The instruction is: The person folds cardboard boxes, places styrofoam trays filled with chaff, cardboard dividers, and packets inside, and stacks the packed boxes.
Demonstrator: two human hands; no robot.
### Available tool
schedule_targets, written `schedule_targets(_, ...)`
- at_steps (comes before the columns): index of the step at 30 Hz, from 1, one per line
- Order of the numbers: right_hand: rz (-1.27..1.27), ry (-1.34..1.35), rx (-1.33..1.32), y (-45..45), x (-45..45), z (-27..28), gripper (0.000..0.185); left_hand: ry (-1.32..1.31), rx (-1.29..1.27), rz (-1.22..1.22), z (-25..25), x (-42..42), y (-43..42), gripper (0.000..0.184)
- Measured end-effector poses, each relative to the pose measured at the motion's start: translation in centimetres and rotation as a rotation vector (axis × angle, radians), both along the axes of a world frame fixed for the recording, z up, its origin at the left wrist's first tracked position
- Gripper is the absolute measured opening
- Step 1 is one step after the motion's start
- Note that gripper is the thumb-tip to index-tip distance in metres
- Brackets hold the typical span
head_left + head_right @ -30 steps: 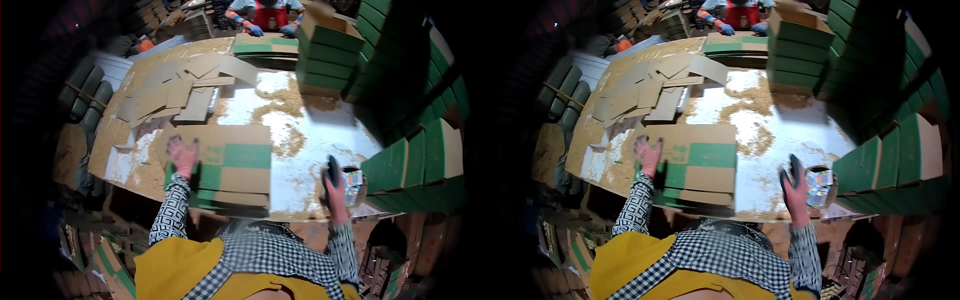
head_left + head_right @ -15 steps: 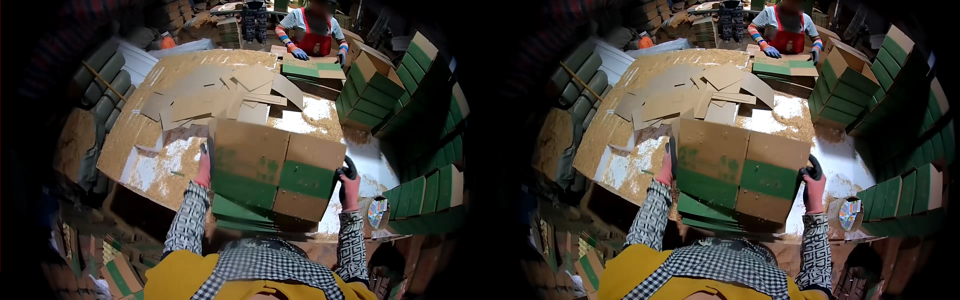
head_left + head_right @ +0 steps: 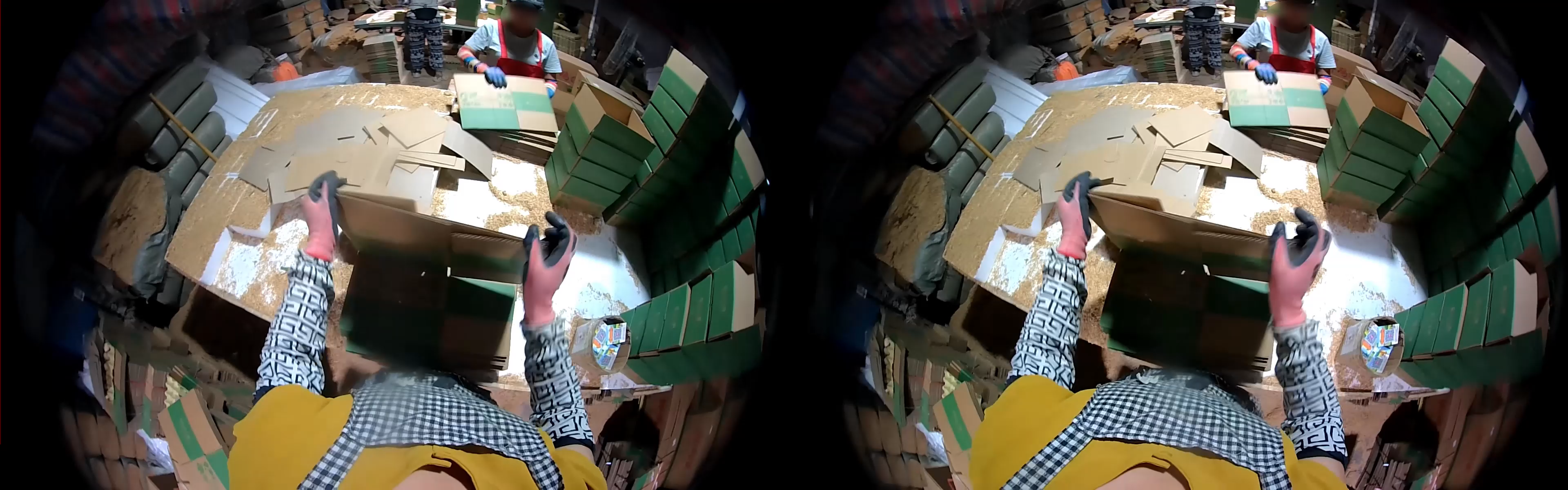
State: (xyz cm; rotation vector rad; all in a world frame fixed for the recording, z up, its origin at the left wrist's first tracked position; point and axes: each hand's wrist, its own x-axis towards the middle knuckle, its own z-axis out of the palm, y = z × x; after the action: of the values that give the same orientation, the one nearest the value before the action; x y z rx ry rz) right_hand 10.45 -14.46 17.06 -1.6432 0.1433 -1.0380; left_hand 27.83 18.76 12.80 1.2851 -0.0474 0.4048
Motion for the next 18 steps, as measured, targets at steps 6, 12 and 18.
schedule_targets(6, 0.043, 0.133, -0.166, -4.5, 2.4, -2.4, 0.063, 0.019, 0.542, -0.521, 3.2, -10.5, -5.4, 0.032)
schedule_targets(12, 0.370, 0.194, -0.593, -4.5, 4.2, -4.0, 0.084, -0.162, 1.102, -0.561, 3.3, -20.1, -8.9, 0.063)
schedule_targets(18, 1.191, 0.323, -1.347, -4.1, -8.8, -2.2, 0.072, 0.444, 0.467, -0.648, -3.0, -17.2, -2.1, 0.057)
